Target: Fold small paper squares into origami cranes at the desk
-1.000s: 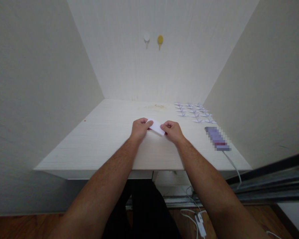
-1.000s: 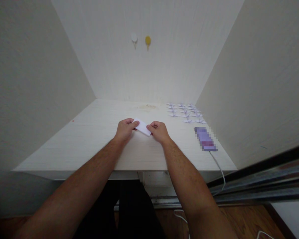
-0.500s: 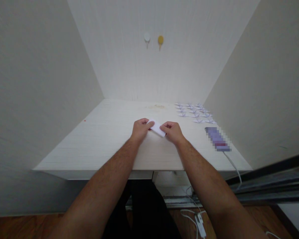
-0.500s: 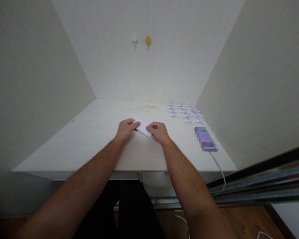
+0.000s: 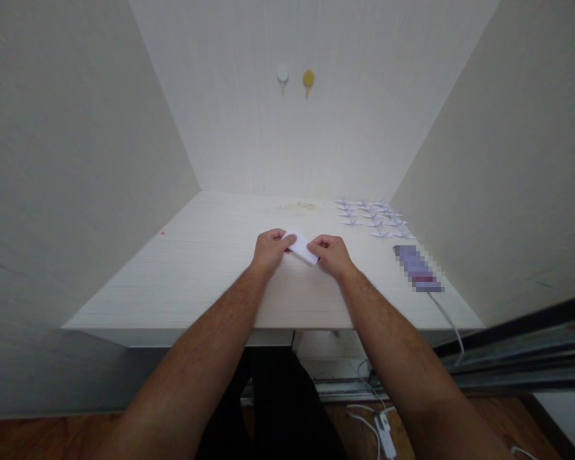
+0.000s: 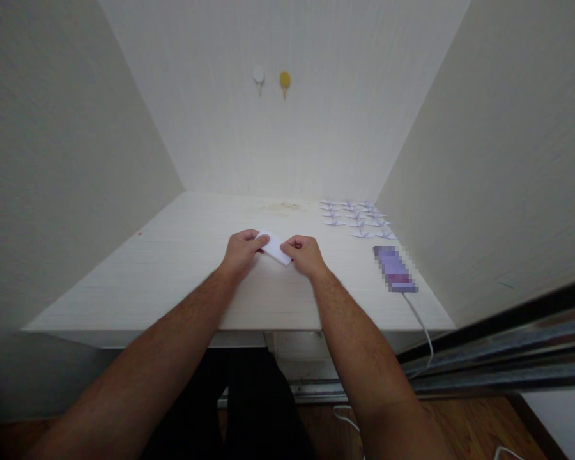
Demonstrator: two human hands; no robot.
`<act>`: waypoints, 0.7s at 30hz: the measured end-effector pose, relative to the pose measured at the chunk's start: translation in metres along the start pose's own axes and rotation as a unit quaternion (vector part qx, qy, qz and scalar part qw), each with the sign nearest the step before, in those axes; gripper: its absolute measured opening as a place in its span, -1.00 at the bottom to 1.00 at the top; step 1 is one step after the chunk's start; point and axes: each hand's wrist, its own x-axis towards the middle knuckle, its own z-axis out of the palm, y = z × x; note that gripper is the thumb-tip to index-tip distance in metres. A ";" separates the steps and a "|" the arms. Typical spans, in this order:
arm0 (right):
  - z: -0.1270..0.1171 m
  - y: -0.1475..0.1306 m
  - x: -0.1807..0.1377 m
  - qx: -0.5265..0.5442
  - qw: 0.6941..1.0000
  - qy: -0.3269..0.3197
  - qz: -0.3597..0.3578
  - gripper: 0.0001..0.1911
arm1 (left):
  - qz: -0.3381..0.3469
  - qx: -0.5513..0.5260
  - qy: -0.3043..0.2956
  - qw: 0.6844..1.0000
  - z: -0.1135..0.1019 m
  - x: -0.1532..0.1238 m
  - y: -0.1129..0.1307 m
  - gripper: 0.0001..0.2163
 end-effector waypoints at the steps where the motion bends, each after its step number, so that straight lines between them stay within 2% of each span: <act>1: 0.000 0.000 0.000 0.001 1.000 -0.004 0.000 -0.78 | 0.000 0.001 0.000 1.000 0.000 0.000 0.000 -0.78; 4: 0.001 0.000 -0.001 -0.006 1.000 -0.013 -0.004 -0.80 | 0.002 0.006 -0.007 1.000 0.000 -0.001 0.002 -0.78; 12: 0.003 -0.003 -0.003 -0.034 0.999 -0.022 -0.005 -0.79 | -0.010 0.054 -0.071 0.996 0.003 -0.004 0.005 -0.78; 21: 0.003 -0.004 -0.001 -0.032 0.999 0.024 -0.012 -0.80 | -0.015 0.030 -0.076 0.997 0.003 -0.003 0.004 -0.76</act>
